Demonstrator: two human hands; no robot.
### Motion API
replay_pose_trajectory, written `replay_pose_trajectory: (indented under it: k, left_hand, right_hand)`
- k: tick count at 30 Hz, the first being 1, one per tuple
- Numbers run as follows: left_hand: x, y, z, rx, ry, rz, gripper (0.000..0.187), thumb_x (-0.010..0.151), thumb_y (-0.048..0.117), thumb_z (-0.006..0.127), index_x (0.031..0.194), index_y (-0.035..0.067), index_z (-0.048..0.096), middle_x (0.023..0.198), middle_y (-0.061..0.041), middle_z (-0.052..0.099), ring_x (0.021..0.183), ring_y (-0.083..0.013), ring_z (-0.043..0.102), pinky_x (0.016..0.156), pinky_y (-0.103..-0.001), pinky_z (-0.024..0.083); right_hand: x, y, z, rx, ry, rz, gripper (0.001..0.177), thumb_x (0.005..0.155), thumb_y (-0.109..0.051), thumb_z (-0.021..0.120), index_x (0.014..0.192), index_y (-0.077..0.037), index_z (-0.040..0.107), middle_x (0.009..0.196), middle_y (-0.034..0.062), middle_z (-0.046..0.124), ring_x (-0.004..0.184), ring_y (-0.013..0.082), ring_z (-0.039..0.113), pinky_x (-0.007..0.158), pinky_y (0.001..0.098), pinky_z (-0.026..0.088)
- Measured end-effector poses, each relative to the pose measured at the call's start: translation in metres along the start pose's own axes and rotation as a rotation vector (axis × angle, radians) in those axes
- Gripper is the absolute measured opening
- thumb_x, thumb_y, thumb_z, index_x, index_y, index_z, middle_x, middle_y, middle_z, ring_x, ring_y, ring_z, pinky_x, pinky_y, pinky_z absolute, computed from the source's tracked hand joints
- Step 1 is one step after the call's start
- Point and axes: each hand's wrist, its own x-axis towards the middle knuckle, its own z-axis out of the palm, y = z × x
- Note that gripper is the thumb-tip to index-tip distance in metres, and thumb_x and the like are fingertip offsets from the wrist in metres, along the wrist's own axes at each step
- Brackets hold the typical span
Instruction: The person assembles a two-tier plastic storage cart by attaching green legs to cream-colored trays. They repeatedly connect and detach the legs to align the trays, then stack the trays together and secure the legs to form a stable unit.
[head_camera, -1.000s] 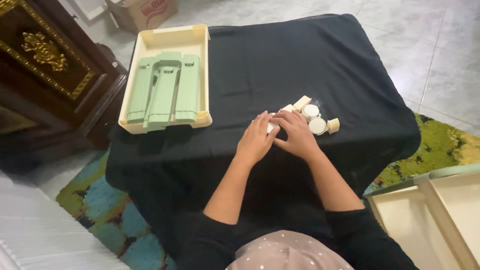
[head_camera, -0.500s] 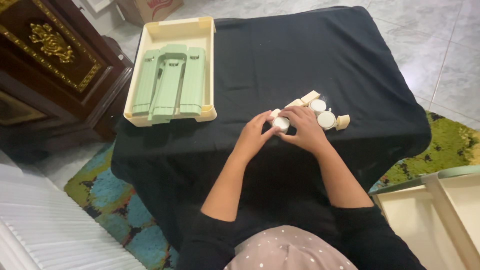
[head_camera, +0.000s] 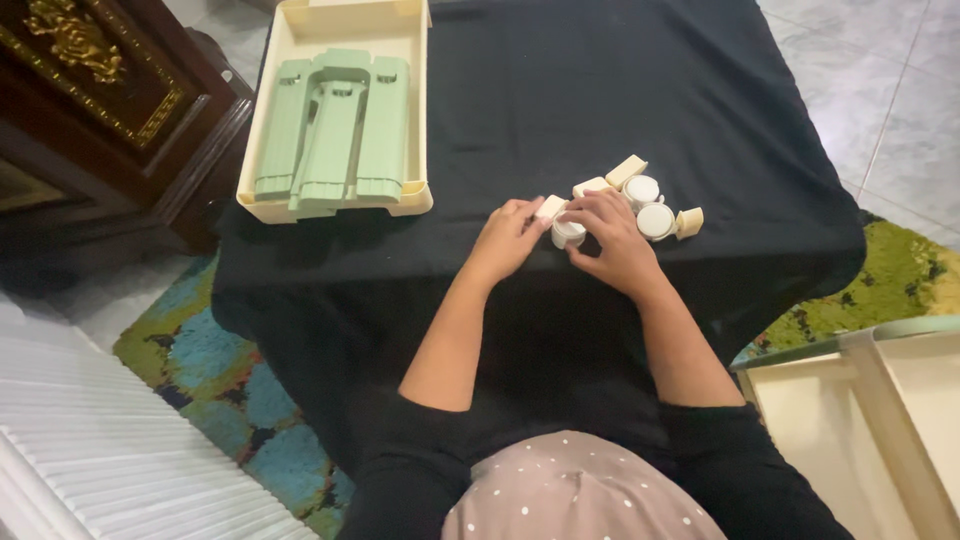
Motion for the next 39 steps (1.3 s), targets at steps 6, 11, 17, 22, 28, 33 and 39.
replay_pose_trajectory:
  k: [6,11,17,22,28,33,39]
  left_hand:
    - [-0.004,0.001,0.000,-0.155,0.026,0.019,0.045,0.095,0.031,0.071,0.128,0.003,0.057,0.117,-0.014,0.072,0.102,-0.0239,0.074,0.091,-0.036,0.059]
    - [-0.004,0.008,-0.003,-0.087,0.030,-0.007,0.051,0.091,0.027,0.073,0.133,0.004,0.057,0.117,-0.013,0.071,0.093,-0.0250,0.071,0.083,-0.036,0.057]
    - [-0.007,0.017,-0.008,-0.220,-0.020,0.012,0.045,0.092,0.020,0.069,0.135,0.009,0.060,0.107,-0.008,0.077,0.094,-0.0207,0.074,0.087,-0.035,0.058]
    - [-0.013,0.033,-0.008,-0.049,0.038,0.025,0.038,0.092,0.018,0.070,0.129,0.013,0.062,0.106,-0.006,0.077,0.099,-0.0230,0.073,0.087,-0.037,0.056]
    - [-0.044,0.061,-0.015,-0.077,0.270,0.292,0.040,0.090,0.020,0.079,0.127,0.015,0.063,0.126,-0.009,0.063,0.116,-0.0260,0.064,0.098,-0.038,0.055]
    - [-0.090,0.095,-0.018,-0.135,0.307,0.516,0.043,0.096,0.013,0.072,0.137,0.014,0.061,0.141,-0.011,0.059,0.130,-0.0314,0.060,0.112,-0.041,0.049]
    - [-0.132,0.121,-0.041,-0.225,0.204,0.369,0.030,0.101,0.020,0.073,0.128,0.009,0.067,0.124,-0.008,0.070,0.116,-0.0262,0.071,0.102,-0.036,0.057]
  right_hand:
    - [-0.001,-0.006,-0.001,-0.019,-0.039,-0.009,0.043,0.076,-0.009,0.077,0.118,-0.016,0.068,0.129,0.0010,0.067,0.133,0.0244,0.058,0.126,0.0585,0.025]
    - [-0.003,-0.008,-0.002,-0.045,-0.060,-0.011,0.045,0.076,-0.016,0.078,0.120,-0.016,0.066,0.130,0.0013,0.065,0.130,0.0261,0.059,0.126,0.0562,0.028]
    - [-0.007,-0.004,0.019,-0.215,0.117,0.029,0.050,0.085,-0.031,0.082,0.124,-0.008,0.062,0.132,0.0150,0.061,0.138,0.0374,0.051,0.123,0.0560,0.031]
    - [-0.009,0.006,0.029,-0.302,0.125,0.067,0.050,0.086,-0.029,0.083,0.127,-0.007,0.064,0.127,0.0157,0.065,0.136,0.0367,0.054,0.122,0.0608,0.026]
    - [-0.027,-0.011,0.025,-0.078,0.159,0.124,0.048,0.093,-0.012,0.078,0.138,-0.006,0.061,0.131,0.0207,0.064,0.128,0.0355,0.057,0.109,0.0469,0.048]
    - [-0.045,-0.053,0.013,0.259,0.111,0.119,0.060,0.092,-0.004,0.069,0.145,-0.002,0.043,0.120,0.0191,0.069,0.114,0.0352,0.070,0.093,0.0413,0.056]
    - [-0.072,-0.096,-0.005,0.395,0.152,0.274,0.055,0.085,-0.009,0.080,0.125,-0.003,0.042,0.103,0.0119,0.070,0.093,0.0212,0.073,0.080,0.0327,0.058]
